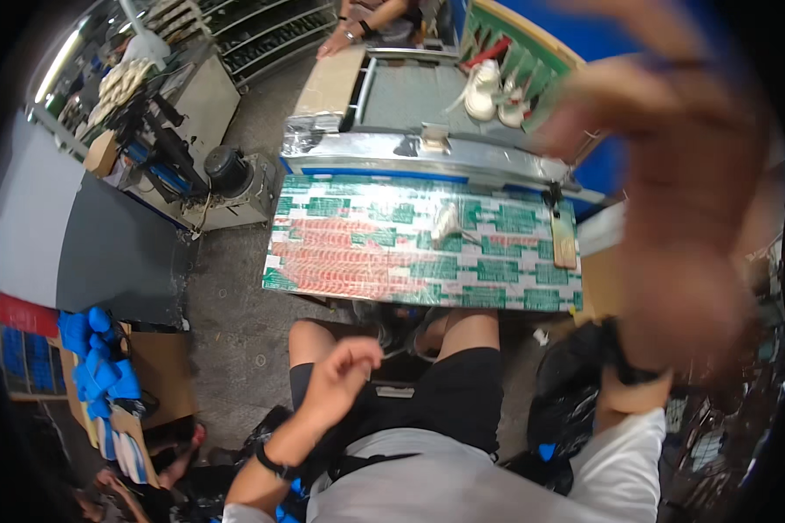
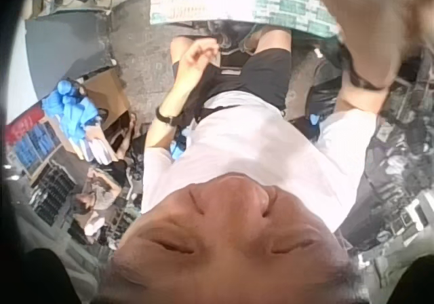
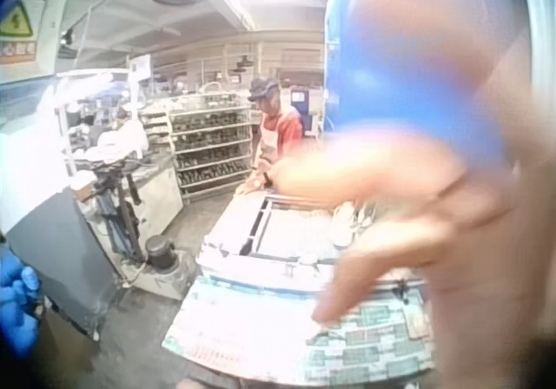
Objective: The person is manually processing or inspecting shoes at a specialized workstation.
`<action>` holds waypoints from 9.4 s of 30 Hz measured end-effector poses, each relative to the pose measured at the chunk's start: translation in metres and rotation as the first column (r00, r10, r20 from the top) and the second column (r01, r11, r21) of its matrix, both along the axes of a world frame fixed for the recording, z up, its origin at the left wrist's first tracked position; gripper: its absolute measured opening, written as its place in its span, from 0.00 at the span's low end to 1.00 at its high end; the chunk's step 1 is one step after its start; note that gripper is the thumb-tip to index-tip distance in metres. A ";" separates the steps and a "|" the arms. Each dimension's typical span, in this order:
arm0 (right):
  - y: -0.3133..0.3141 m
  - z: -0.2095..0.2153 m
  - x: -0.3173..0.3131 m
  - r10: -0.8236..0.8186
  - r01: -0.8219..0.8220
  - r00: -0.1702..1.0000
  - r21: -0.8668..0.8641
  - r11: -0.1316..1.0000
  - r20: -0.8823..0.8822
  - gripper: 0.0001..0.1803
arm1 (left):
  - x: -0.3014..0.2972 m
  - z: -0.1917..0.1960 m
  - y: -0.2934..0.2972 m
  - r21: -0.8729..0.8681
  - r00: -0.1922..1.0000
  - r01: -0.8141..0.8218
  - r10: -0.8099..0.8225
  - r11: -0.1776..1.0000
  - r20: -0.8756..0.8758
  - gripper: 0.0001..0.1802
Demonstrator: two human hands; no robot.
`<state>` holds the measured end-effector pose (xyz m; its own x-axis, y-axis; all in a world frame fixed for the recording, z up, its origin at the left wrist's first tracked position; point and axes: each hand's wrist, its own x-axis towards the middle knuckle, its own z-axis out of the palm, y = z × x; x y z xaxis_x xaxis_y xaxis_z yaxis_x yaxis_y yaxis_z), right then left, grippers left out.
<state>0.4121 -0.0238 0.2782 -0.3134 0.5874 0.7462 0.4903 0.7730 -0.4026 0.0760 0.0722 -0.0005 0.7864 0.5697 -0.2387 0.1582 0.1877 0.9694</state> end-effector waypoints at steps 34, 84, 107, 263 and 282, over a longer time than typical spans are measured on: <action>0.020 -0.479 0.104 -0.751 0.733 0.606 -0.550 0.401 0.261 0.39 | 0.662 -0.040 0.337 -0.275 0.961 0.275 -0.269 0.921 0.061 0.26; 0.087 -0.376 -0.056 -0.729 0.675 0.656 -0.586 0.448 0.198 0.42 | 0.251 -0.109 0.248 0.657 0.877 0.462 -0.418 0.596 -0.237 0.38; 0.064 -0.387 -0.037 -0.781 0.778 0.581 -0.438 0.450 0.230 0.48 | 0.248 -0.118 0.213 0.700 0.945 0.317 -0.278 0.641 -0.174 0.36; -0.029 -0.495 0.076 -0.883 0.922 0.262 -0.371 0.110 0.389 0.24 | 0.688 -0.098 0.330 0.191 0.929 0.058 0.017 0.980 -0.370 0.63; -0.030 -0.493 0.074 -0.909 0.916 0.262 -0.381 0.128 0.325 0.22 | 0.487 -0.014 0.312 -0.034 0.949 -0.075 0.081 0.997 0.304 0.25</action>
<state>0.4857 -0.0542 -0.2144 0.6831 0.6563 0.3203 0.7137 -0.5068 -0.4835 0.5625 0.3840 -0.0144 0.7769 0.6295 -0.0072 -0.1606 0.2092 0.9646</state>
